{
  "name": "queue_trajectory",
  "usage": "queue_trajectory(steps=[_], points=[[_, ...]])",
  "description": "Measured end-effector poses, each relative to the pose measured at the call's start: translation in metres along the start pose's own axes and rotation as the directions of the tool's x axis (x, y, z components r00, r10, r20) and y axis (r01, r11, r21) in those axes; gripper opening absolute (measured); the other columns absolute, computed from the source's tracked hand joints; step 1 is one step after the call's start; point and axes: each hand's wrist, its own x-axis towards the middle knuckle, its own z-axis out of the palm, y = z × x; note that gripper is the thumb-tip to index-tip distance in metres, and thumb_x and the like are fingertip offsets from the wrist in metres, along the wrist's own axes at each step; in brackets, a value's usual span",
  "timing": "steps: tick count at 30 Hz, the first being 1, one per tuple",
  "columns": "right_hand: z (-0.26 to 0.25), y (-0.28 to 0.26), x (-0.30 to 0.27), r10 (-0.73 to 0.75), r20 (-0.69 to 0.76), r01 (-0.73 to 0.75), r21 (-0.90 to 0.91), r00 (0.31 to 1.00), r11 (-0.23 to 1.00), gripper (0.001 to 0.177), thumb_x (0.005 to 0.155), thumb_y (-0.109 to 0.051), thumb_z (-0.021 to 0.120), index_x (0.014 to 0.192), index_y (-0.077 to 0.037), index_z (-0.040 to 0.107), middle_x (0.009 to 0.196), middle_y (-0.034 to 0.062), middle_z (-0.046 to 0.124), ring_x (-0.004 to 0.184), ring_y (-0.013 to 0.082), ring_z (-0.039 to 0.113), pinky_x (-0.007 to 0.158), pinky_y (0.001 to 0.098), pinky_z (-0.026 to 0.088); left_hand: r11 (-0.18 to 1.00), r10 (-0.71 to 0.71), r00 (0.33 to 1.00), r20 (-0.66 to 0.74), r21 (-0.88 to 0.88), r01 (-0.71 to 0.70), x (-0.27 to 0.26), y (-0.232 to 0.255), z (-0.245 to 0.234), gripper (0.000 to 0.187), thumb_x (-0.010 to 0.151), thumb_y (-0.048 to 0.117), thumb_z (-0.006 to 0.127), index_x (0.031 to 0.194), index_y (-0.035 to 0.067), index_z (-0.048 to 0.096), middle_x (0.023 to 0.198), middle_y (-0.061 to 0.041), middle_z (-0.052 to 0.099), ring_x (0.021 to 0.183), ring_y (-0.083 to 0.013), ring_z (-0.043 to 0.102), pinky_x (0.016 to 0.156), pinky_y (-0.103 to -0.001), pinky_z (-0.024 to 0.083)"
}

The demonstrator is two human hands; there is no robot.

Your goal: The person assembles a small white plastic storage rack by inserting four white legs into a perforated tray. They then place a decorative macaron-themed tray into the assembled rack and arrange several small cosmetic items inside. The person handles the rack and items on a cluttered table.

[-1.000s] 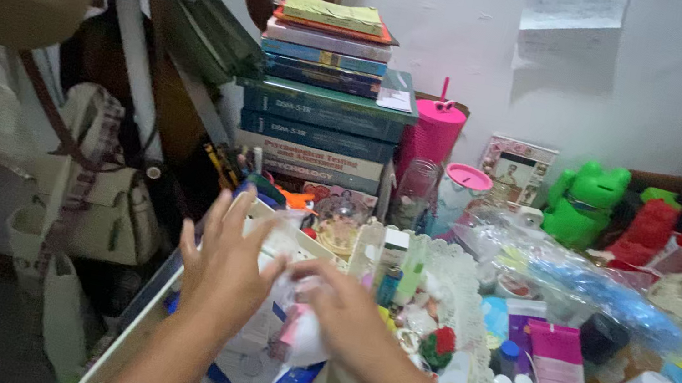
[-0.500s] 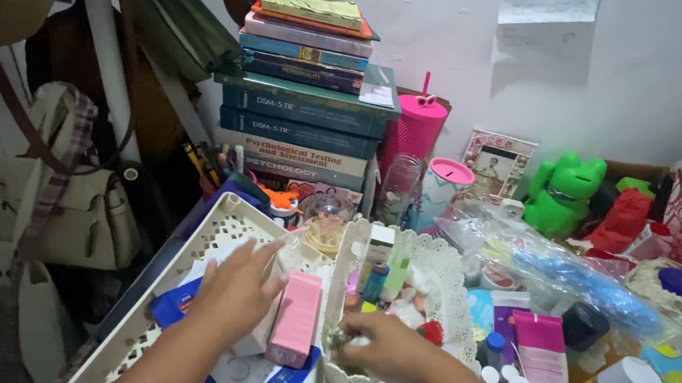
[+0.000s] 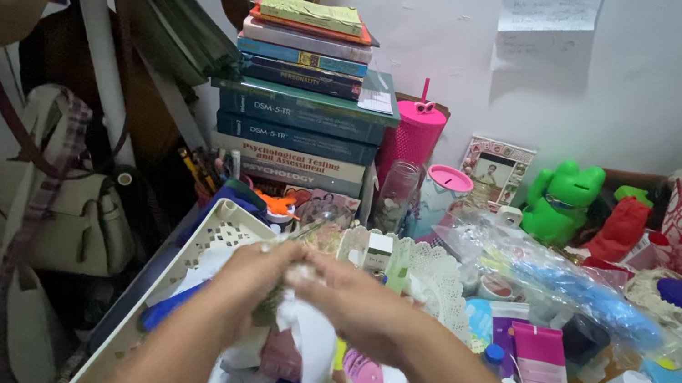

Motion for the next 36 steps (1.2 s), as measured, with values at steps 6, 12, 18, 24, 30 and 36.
queue_trajectory(steps=[6,12,18,24,30,36], points=[[-0.047,0.045,-0.004,0.079,-0.296,-0.132,-0.164,0.952,0.978,0.05,0.085,-0.013,0.061,0.135,-0.017,0.067,0.112,0.0089,0.078,0.101,0.0199,0.072,0.084,0.0356,0.057,0.643,0.508,0.803,-0.311,0.757,-0.115,0.028,0.007,-0.044,0.046,0.086,0.041,0.08,0.116,0.007,0.069,0.105,-0.022,0.066,0.099,-0.0406,0.067,0.09,-0.052,0.055],[-0.116,0.108,-0.004,0.045,-0.6,-0.566,-0.725,0.799,0.393,0.064,0.08,-0.041,0.078,0.136,-0.018,0.059,0.123,0.0187,0.071,0.114,0.0322,0.069,0.1,0.0421,0.054,0.418,0.615,0.736,-0.283,0.909,0.001,0.021,0.002,-0.041,0.075,0.087,0.037,0.075,0.151,0.013,0.043,0.149,-0.024,0.041,0.132,-0.0456,0.048,0.104,-0.05,0.048],[-0.089,0.124,-0.008,0.22,-0.556,-0.59,-0.795,0.801,0.14,0.098,0.073,-0.057,0.09,0.147,-0.013,0.043,0.137,0.0261,0.053,0.128,0.0413,0.056,0.105,0.0452,0.051,0.307,0.392,0.885,-0.25,0.943,0.13,0.01,-0.003,-0.018,0.079,0.093,0.039,0.064,0.16,0.03,0.023,0.169,-0.011,0.004,0.153,-0.0399,0.01,0.117,-0.068,0.016],[-0.086,0.117,-0.019,0.152,-0.584,-0.599,-0.736,0.798,0.315,0.094,0.07,-0.035,0.093,0.149,-0.031,0.043,0.142,0.0177,0.05,0.127,0.0361,0.059,0.106,0.0425,0.05,0.306,0.502,0.834,-0.228,0.949,0.076,-0.019,0.016,0.006,0.081,0.09,0.037,0.063,0.16,0.039,0.023,0.172,-0.008,-0.004,0.15,-0.0453,-0.002,0.111,-0.07,0.017],[-0.104,0.125,-0.01,-0.038,-0.344,-0.288,-0.838,0.938,0.464,0.037,0.07,-0.023,0.085,0.106,-0.023,0.08,0.117,0.0056,0.072,0.102,0.0242,0.072,0.092,0.0369,0.055,0.216,0.766,0.642,-0.031,0.953,-0.212,-0.008,0.006,0.016,0.052,0.086,0.025,0.067,0.136,0.016,0.057,0.162,-0.015,0.024,0.152,-0.036,0.019,0.113,-0.06,0.027],[-0.11,0.166,0.01,0.148,-0.041,-0.083,-0.952,0.988,0.293,0.015,0.08,-0.021,0.074,0.087,-0.01,0.082,0.08,0.0106,0.074,0.072,0.0258,0.072,0.07,0.0409,0.057,0.302,0.764,0.633,0.124,0.798,-0.521,0.033,-0.031,0.019,0.023,0.087,0.02,0.065,0.102,0.007,0.076,0.107,-0.015,0.074,0.106,-0.0323,0.068,0.096,-0.043,0.053]])
